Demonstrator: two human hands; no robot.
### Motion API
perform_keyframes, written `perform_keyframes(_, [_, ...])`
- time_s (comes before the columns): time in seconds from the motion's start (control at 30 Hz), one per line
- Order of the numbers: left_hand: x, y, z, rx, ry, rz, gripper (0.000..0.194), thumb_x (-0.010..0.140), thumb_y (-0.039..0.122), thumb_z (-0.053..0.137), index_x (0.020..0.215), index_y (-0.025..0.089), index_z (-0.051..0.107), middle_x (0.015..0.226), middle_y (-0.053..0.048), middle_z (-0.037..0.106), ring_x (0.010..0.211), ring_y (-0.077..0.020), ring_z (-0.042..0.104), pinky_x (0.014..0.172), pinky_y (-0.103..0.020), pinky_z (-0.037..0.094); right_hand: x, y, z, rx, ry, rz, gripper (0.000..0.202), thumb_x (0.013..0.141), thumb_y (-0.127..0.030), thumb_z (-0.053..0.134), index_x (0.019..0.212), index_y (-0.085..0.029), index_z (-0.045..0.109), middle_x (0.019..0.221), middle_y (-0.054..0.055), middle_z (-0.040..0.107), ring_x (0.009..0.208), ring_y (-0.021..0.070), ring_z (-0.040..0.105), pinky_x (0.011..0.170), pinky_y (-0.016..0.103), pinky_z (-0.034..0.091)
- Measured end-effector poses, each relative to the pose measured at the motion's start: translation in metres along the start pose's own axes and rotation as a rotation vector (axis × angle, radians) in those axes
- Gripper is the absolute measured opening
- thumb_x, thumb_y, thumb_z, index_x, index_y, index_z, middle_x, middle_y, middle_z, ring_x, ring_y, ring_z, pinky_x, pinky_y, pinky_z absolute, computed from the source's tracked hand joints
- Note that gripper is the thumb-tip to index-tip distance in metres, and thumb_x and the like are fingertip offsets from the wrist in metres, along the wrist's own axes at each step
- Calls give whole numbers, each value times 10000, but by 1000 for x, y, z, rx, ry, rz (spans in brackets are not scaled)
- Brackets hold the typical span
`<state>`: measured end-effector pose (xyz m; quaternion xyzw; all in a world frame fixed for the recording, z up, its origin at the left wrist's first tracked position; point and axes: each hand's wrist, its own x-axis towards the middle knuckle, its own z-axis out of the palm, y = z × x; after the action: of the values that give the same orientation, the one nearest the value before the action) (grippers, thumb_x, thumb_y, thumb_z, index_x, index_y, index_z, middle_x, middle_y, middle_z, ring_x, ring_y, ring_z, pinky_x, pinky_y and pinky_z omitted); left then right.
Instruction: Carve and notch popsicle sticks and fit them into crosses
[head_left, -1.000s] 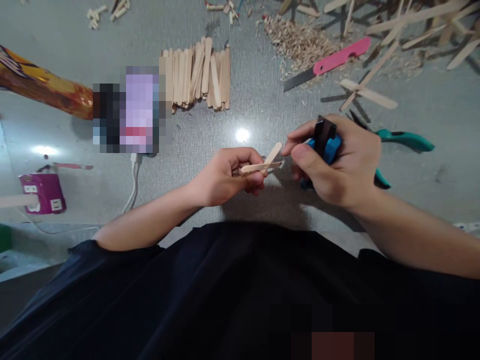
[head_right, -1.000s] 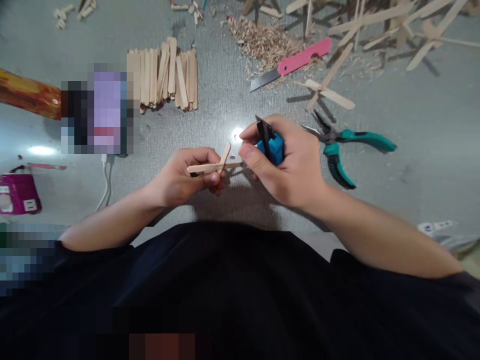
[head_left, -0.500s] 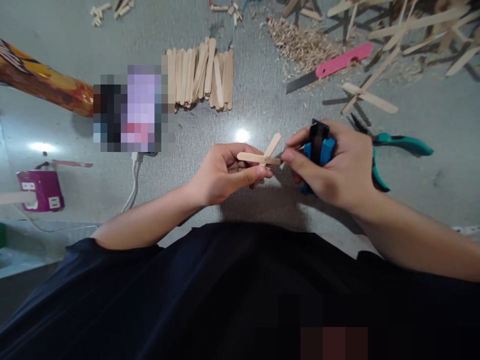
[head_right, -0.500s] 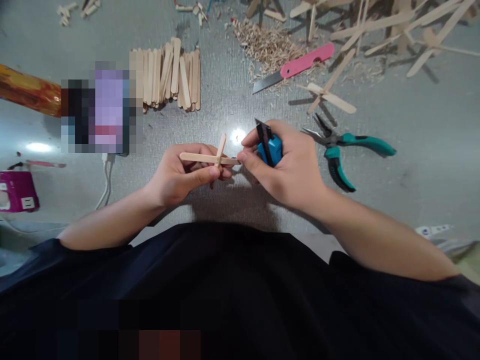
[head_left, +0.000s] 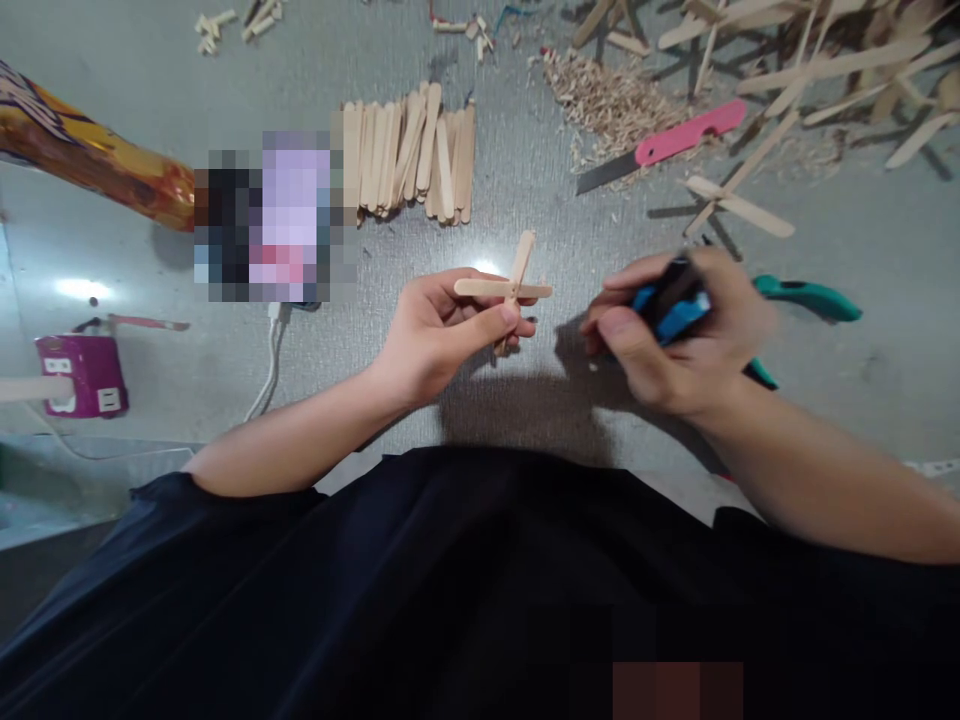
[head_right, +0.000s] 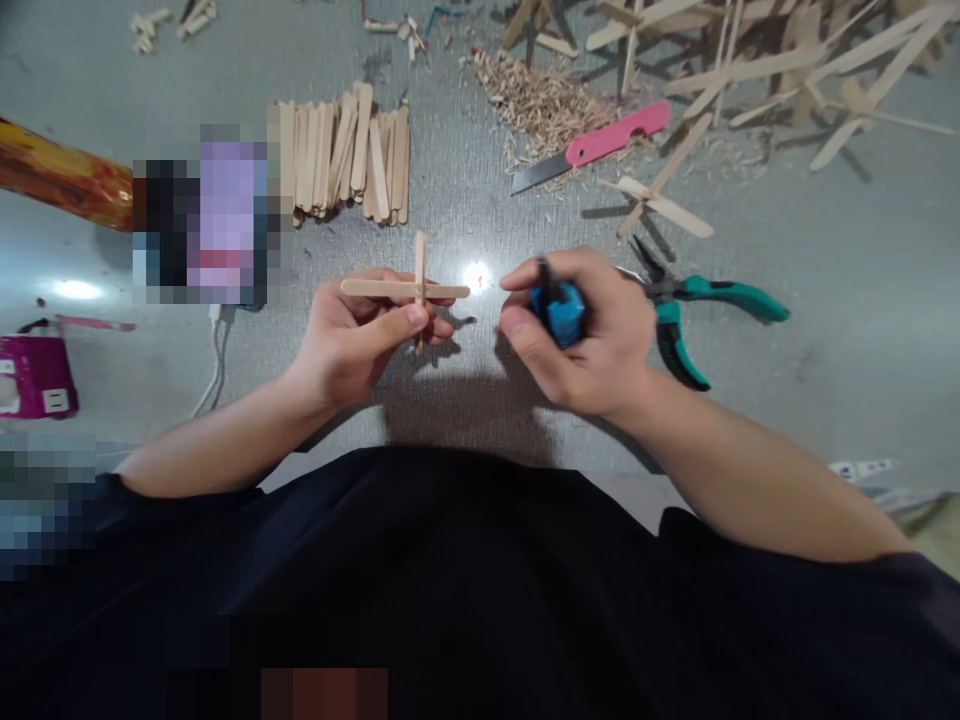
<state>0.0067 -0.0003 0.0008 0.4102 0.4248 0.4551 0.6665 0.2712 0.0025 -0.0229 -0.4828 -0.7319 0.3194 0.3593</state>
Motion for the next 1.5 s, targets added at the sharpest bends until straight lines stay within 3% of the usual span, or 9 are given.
perform_keyframes(0.03, [0, 0, 0, -6, 5, 12, 400, 878, 534, 1045, 963, 177, 888, 896, -46, 867, 769, -158, 857, 686, -261, 717, 2, -3, -1, 31, -5, -81, 336, 1112, -554, 695, 1347, -314, 701, 1110, 66, 856, 791, 259, 811, 751, 450, 644])
perform_keyframes(0.1, [1, -1, 0, -6, 22, 40, 412, 882, 539, 1042, 942, 172, 865, 825, -25, 831, 719, -136, 833, 657, -236, 697, 8, -9, -3, -72, -208, -117, 378, 1114, -552, 705, 1390, -296, 740, 1142, 63, 884, 819, 264, 831, 740, 411, 632])
perform_keyframes(0.17, [2, -2, -1, 22, 40, 58, 439, 876, 547, 1045, 900, 169, 824, 774, -11, 797, 685, -122, 812, 632, -220, 677, 13, -14, -6, -228, -358, -128, 447, 1142, -627, 641, 1405, -288, 766, 1144, 78, 897, 858, 293, 841, 718, 399, 603])
perform_keyframes(0.23, [1, -3, -2, 65, 56, 56, 471, 869, 568, 1044, 879, 173, 788, 765, -7, 786, 663, -119, 800, 602, -214, 658, 16, -18, -9, -376, -399, -125, 563, 1167, -713, 543, 1442, -277, 769, 1198, 116, 901, 930, 335, 848, 699, 406, 568])
perform_keyframes(0.33, [0, -5, -4, 105, 68, 41, 478, 879, 597, 1027, 912, 186, 785, 771, -3, 789, 640, -123, 789, 575, -222, 645, 17, -21, -13, -511, -383, -125, 717, 1187, -776, 405, 1556, -253, 728, 1286, 157, 892, 986, 364, 839, 666, 410, 511])
perform_keyframes(0.47, [-3, -7, -4, 125, 76, 40, 458, 883, 587, 1027, 943, 190, 808, 779, 0, 787, 641, -116, 775, 586, -226, 647, 17, -22, -16, -570, -400, -162, 810, 1194, -812, 317, 1607, -240, 715, 1221, 154, 897, 874, 332, 806, 620, 399, 428])
perform_keyframes(0.57, [-4, -7, -3, 132, 76, 54, 464, 882, 581, 1027, 891, 183, 789, 920, -31, 834, 650, -90, 754, 592, -218, 641, 19, -22, -17, -581, -412, -182, 841, 1192, -826, 307, 1625, -229, 709, 1198, 152, 893, 845, 319, 787, 614, 391, 397])
perform_keyframes(0.7, [-5, -6, -2, 140, 54, 75, 454, 899, 564, 1016, 844, 185, 771, 1082, -59, 864, 685, -83, 758, 604, -222, 647, 19, -23, -17, -584, -440, -164, 823, 1190, -820, 339, 1648, -236, 693, 1174, 147, 886, 820, 310, 764, 611, 379, 366])
perform_keyframes(1.5, [-5, -7, -6, 271, 74, 203, 373, 932, 510, 1006, 864, 202, 807, 1081, -56, 862, 667, -82, 755, 611, -259, 623, 11, -24, -12, -606, -396, -154, 661, 1190, -660, 493, 1666, -234, 665, 1145, 154, 857, 803, 303, 729, 629, 376, 360])
